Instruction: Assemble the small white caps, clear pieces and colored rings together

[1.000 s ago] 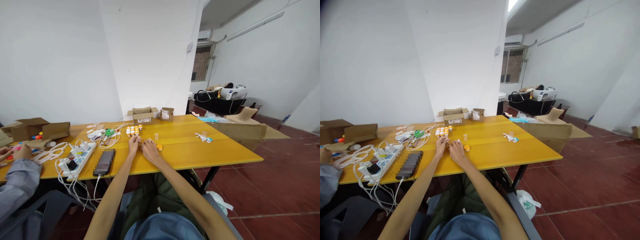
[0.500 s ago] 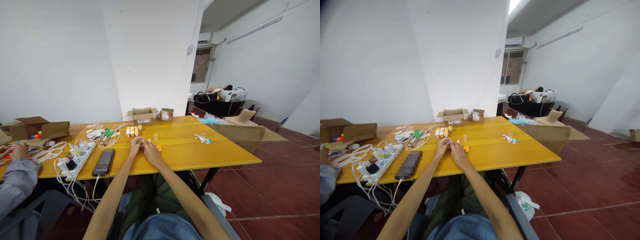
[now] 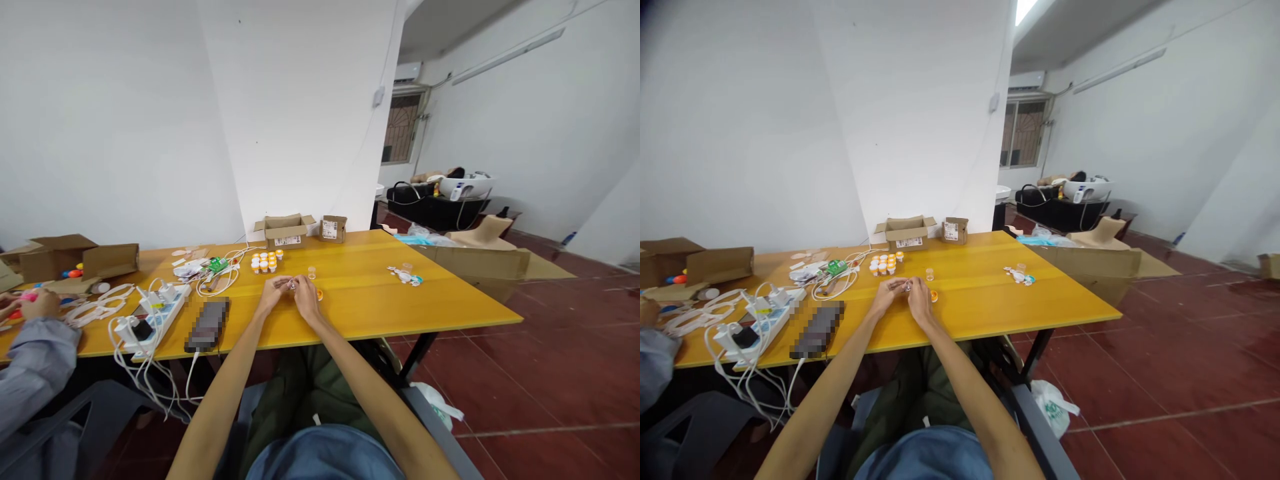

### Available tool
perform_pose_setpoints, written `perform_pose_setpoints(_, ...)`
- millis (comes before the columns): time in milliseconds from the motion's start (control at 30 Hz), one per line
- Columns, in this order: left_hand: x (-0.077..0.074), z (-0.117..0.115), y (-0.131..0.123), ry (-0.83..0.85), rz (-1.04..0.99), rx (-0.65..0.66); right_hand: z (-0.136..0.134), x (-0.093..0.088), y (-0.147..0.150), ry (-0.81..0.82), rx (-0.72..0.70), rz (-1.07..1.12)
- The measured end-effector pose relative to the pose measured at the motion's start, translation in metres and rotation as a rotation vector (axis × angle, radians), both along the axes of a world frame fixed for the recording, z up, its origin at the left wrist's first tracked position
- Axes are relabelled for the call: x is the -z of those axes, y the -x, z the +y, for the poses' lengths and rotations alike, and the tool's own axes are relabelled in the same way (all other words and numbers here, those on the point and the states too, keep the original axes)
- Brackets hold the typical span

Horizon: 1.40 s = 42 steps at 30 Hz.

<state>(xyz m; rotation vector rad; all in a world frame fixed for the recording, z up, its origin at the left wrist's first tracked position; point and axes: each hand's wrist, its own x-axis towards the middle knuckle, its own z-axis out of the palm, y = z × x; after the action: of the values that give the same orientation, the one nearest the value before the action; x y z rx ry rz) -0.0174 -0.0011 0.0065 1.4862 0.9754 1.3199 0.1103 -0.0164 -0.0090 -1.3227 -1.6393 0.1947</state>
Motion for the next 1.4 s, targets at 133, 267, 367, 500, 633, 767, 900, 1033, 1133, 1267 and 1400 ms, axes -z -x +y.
perform_pose_setpoints(133,0.0002,-0.0006,-0.0006,0.027,0.014,0.024,0.0021,0.0032,-0.0014,-0.053,-0.019,0.103)
perform_pose_setpoints(267,0.0009,-0.0014,-0.0012,0.031,-0.001,0.001,0.0037,0.0062,-0.0009,-0.042,-0.046,0.174)
perform_pose_setpoints(367,0.0012,-0.0023,-0.0010,0.036,-0.020,-0.012,0.0040,0.0078,-0.0012,-0.052,-0.067,0.187)
perform_pose_setpoints(500,0.0017,-0.0022,-0.0006,0.039,-0.044,-0.024,0.0023,0.0066,-0.0034,-0.072,-0.073,0.127)
perform_pose_setpoints(633,0.0017,-0.0016,-0.0008,0.029,-0.050,-0.013,0.0004,0.0037,-0.0050,-0.076,-0.089,0.089)
perform_pose_setpoints(767,0.0019,-0.0012,-0.0009,0.007,-0.036,-0.008,-0.0005,0.0012,-0.0043,-0.050,-0.098,0.096)
perform_pose_setpoints(900,0.0027,-0.0006,-0.0005,-0.009,-0.032,-0.035,-0.0007,-0.0004,-0.0037,-0.035,-0.089,0.104)
perform_pose_setpoints(1033,0.0020,-0.0006,0.0001,-0.031,-0.024,-0.073,-0.0006,-0.0007,-0.0040,-0.041,-0.094,0.102)
perform_pose_setpoints(1133,0.0008,-0.0016,0.0000,-0.043,-0.018,-0.115,-0.0006,-0.0007,-0.0047,-0.054,-0.095,0.113)
perform_pose_setpoints(1267,0.0004,-0.0036,-0.0009,-0.009,-0.017,-0.108,0.0004,-0.0003,-0.0054,-0.068,-0.098,0.144)
perform_pose_setpoints(1400,0.0009,-0.0045,-0.0014,0.001,-0.039,-0.082,0.0025,0.0018,-0.0041,-0.068,-0.117,0.211)
